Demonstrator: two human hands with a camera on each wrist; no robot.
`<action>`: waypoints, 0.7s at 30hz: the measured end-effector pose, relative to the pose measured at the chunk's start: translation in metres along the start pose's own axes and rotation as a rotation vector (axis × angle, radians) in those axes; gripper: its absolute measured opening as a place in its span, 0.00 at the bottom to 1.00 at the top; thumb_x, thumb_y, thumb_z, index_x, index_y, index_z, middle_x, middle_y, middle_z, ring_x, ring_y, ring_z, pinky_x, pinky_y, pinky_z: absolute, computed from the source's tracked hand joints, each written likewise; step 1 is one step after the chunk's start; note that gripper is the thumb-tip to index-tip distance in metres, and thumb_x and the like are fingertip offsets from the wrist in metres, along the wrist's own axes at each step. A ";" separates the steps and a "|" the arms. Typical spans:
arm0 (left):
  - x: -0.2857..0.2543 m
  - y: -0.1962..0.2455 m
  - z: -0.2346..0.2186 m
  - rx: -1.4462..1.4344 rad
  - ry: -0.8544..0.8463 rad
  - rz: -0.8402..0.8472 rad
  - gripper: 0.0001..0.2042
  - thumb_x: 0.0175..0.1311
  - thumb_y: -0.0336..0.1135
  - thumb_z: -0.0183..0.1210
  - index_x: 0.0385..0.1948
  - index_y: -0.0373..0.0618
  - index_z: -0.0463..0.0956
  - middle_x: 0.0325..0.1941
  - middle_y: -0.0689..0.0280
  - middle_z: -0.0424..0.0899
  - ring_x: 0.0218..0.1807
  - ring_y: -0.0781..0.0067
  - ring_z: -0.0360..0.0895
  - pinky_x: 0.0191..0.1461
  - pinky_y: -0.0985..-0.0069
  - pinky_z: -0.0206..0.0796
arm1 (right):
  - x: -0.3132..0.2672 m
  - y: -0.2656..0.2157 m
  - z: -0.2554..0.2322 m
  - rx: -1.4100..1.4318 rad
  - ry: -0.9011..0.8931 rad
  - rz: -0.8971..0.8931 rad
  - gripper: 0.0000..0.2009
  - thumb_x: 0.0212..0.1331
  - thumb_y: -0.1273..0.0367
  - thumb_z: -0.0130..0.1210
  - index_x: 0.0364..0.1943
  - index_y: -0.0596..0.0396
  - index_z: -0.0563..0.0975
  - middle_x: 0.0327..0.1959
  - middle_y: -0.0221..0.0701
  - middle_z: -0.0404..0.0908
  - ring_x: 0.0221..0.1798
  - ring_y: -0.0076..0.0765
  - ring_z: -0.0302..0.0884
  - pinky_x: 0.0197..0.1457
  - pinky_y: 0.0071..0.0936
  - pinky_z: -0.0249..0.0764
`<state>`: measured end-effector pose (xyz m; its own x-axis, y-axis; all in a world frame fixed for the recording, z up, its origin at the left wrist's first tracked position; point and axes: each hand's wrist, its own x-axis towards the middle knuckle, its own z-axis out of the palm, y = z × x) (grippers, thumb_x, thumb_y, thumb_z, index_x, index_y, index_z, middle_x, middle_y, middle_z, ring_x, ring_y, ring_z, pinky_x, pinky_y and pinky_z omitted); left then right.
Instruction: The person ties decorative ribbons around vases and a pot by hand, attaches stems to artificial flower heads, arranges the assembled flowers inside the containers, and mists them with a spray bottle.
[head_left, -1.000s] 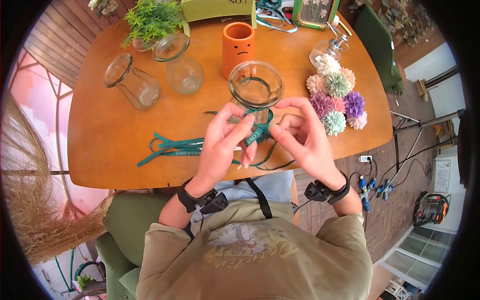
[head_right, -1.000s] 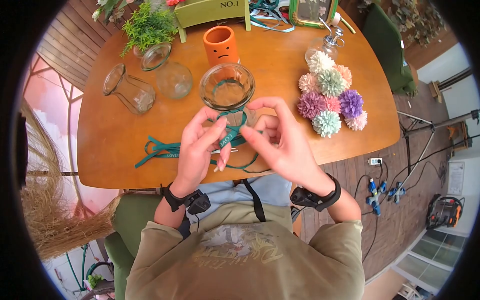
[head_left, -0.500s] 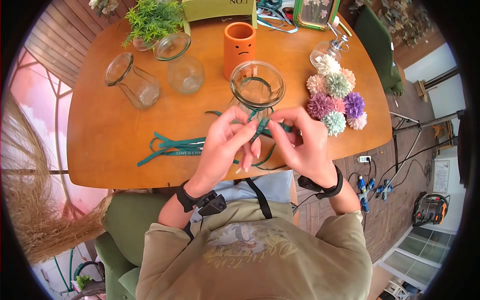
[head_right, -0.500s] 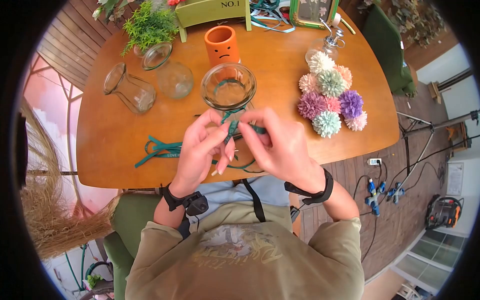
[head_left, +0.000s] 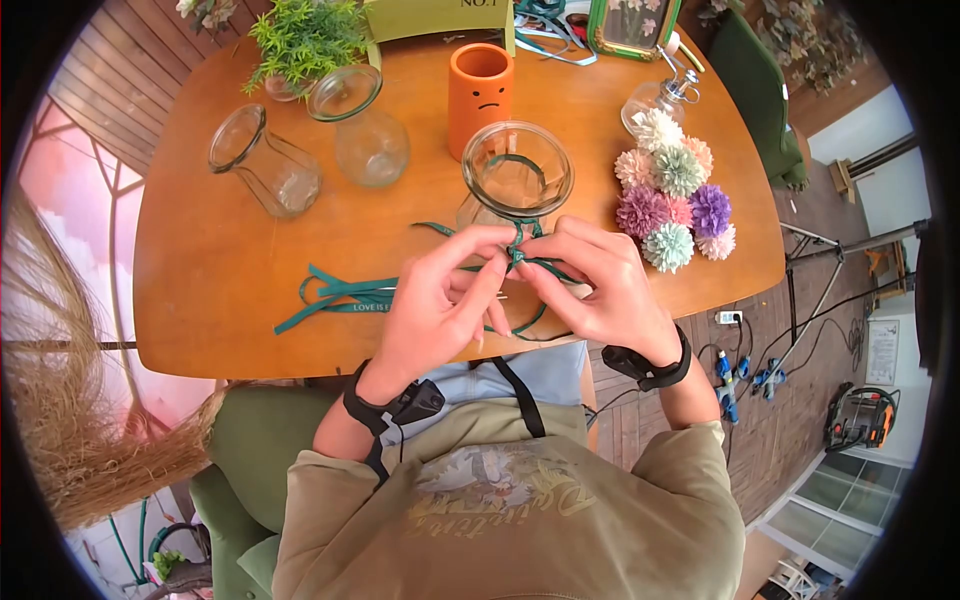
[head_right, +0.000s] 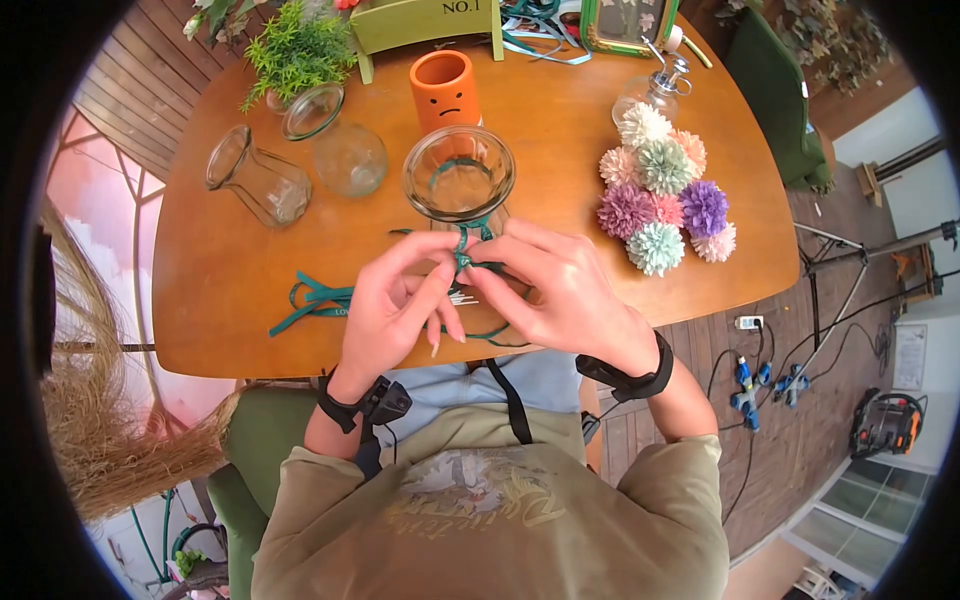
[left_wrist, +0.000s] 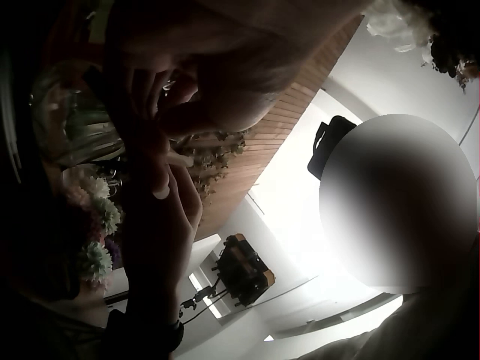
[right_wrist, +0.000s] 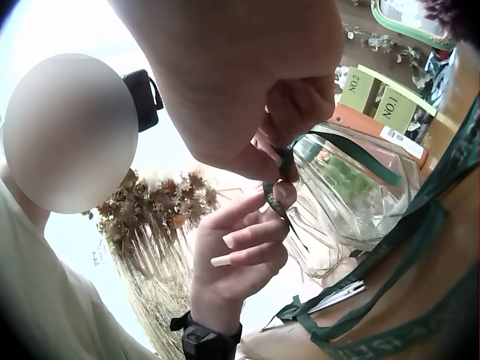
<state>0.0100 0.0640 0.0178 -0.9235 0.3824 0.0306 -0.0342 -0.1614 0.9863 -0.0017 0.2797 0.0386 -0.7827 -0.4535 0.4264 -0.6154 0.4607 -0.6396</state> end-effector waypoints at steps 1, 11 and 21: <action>-0.001 0.000 0.001 0.001 0.001 0.000 0.13 0.78 0.28 0.53 0.59 0.37 0.75 0.44 0.61 0.86 0.26 0.76 0.86 0.21 0.83 0.67 | 0.000 0.000 0.001 0.000 0.000 -0.001 0.06 0.63 0.76 0.63 0.42 0.59 0.84 0.29 0.34 0.82 0.24 0.34 0.80 0.25 0.29 0.72; 0.007 -0.008 0.010 0.399 0.232 0.371 0.07 0.68 0.19 0.62 0.45 0.34 0.83 0.35 0.61 0.86 0.27 0.75 0.86 0.25 0.80 0.72 | -0.003 -0.001 0.004 0.123 0.018 0.122 0.08 0.66 0.75 0.61 0.47 0.60 0.84 0.26 0.33 0.77 0.22 0.28 0.71 0.26 0.27 0.65; 0.010 0.003 -0.017 0.597 0.437 0.360 0.02 0.71 0.22 0.61 0.38 0.31 0.80 0.32 0.61 0.86 0.28 0.73 0.87 0.29 0.80 0.72 | -0.011 0.011 -0.005 0.229 0.348 0.396 0.07 0.69 0.74 0.61 0.48 0.58 0.82 0.19 0.15 0.68 0.20 0.08 0.55 0.24 0.15 0.49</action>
<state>-0.0061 0.0516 0.0184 -0.9087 -0.0091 0.4173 0.3877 0.3520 0.8519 0.0001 0.2932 0.0299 -0.9578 0.0157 0.2870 -0.2636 0.3499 -0.8989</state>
